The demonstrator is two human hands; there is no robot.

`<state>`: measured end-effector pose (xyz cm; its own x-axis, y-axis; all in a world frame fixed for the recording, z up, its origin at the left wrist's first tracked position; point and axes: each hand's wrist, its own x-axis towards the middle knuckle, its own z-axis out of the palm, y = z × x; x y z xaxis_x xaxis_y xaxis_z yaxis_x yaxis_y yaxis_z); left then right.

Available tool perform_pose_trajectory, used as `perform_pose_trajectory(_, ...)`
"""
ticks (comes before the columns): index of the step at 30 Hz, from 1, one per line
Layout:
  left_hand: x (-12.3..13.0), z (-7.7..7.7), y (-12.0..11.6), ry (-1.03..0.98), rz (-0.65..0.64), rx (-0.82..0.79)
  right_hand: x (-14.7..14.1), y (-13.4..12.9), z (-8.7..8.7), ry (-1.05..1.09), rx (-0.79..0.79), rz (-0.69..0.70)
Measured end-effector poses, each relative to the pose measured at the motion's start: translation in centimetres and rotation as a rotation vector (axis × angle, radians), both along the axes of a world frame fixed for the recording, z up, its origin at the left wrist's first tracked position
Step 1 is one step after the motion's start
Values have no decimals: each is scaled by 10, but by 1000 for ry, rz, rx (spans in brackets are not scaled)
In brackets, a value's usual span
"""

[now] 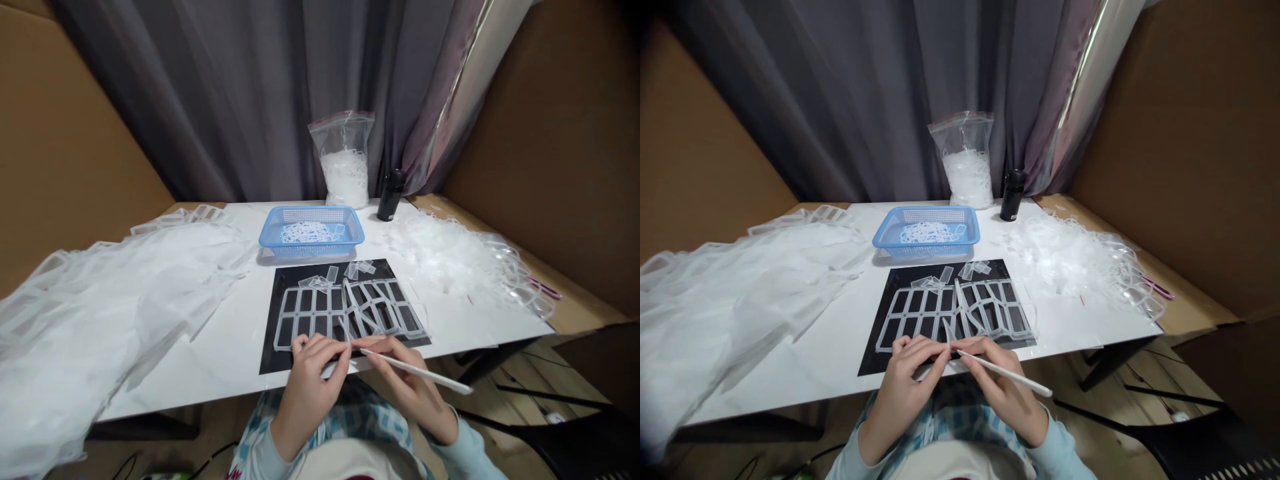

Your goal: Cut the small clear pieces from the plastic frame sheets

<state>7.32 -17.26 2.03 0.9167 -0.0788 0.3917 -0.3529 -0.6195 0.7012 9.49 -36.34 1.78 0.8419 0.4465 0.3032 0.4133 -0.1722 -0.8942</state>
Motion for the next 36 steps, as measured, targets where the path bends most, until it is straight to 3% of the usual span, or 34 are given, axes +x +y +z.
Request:
perform_pose_trajectory(5,0,1,-2,-19,0,16,-2,5,3,-159,-99,41)
perform_pose_trajectory(12,0,-1,-3,-35,17,4,-2,12,-9,-324,-93,12)
perform_pose_trajectory(36,0,-3,-4,-88,81,-19,-7,21,-15,-361,-83,-41)
